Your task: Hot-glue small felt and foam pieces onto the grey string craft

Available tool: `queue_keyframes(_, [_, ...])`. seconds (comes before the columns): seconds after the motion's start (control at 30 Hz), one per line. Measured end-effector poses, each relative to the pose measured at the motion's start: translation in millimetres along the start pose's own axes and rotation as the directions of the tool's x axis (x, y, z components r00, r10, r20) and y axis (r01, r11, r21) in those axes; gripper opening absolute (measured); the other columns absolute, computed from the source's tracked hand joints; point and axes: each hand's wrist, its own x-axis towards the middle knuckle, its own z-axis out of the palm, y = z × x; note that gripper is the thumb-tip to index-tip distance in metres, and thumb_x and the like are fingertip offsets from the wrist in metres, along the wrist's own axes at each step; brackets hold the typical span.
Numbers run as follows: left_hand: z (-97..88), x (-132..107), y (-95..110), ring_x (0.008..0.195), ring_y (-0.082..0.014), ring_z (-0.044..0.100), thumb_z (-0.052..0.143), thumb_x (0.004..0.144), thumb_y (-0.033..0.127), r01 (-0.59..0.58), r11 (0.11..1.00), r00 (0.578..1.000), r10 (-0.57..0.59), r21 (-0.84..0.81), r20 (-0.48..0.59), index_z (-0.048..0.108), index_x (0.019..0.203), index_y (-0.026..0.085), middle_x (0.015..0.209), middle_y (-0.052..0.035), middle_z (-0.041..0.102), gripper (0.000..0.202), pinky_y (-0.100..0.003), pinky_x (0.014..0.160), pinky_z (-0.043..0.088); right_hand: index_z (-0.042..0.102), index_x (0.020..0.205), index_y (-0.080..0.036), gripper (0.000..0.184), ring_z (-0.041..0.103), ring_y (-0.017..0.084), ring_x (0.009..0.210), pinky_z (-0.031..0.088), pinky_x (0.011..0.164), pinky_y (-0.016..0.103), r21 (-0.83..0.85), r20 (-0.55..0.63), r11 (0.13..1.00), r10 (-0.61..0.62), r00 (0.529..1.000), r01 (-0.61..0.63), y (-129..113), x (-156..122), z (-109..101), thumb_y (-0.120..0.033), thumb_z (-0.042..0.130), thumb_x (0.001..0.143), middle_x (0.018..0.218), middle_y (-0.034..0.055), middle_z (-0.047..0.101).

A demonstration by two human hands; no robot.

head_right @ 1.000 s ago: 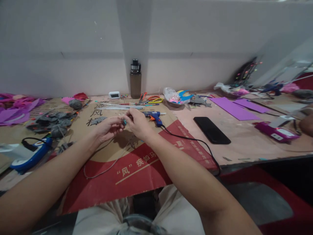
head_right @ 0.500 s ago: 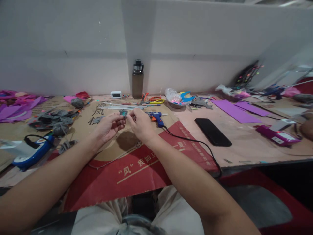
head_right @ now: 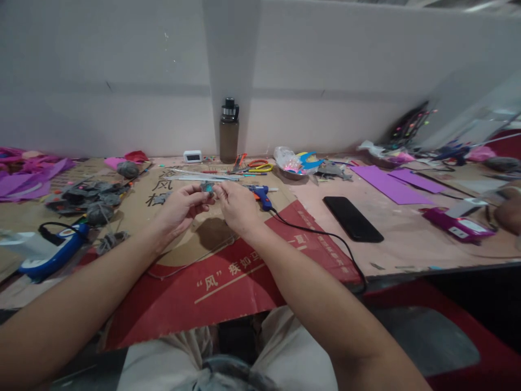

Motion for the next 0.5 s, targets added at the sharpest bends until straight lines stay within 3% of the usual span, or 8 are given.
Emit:
queue_keyframes(0.27, [1.0, 1.1, -5.9, 0.065, -0.01, 0.061, 0.073, 0.067, 0.018, -0.054, 0.998, 0.997, 0.052, 0.035, 0.062, 0.064, 0.079, 0.014, 0.074, -0.0034, 0.067, 0.016, -0.02, 0.058, 0.046, 0.054, 0.06, -0.02, 0.041, 0.054, 0.014, 0.062, 0.036, 0.063, 0.027, 0.271, 0.025, 0.955, 0.117, 0.993, -0.119, 7.4, 3.4, 3.7, -0.043, 0.042, 0.092, 0.061, -0.0006, 0.06])
queue_keyframes(0.5, [6.7, -2.6, -6.4, 0.067, -0.0118, 0.062, 0.073, 0.067, 0.021, -0.06, 0.992, 0.994, 0.049, 0.11, 0.096, 0.065, 0.078, 0.013, 0.074, -0.0034, 0.066, 0.016, -0.025, 0.065, 0.048, 0.055, 0.06, -0.02, 0.042, 0.053, 0.014, 0.061, 0.035, 0.062, 0.027, 0.232, 0.02, 0.963, 0.137, 0.99, -0.138, 9.3, 2.8, 2.8, -0.047, 0.045, 0.09, 0.061, -0.0003, 0.059])
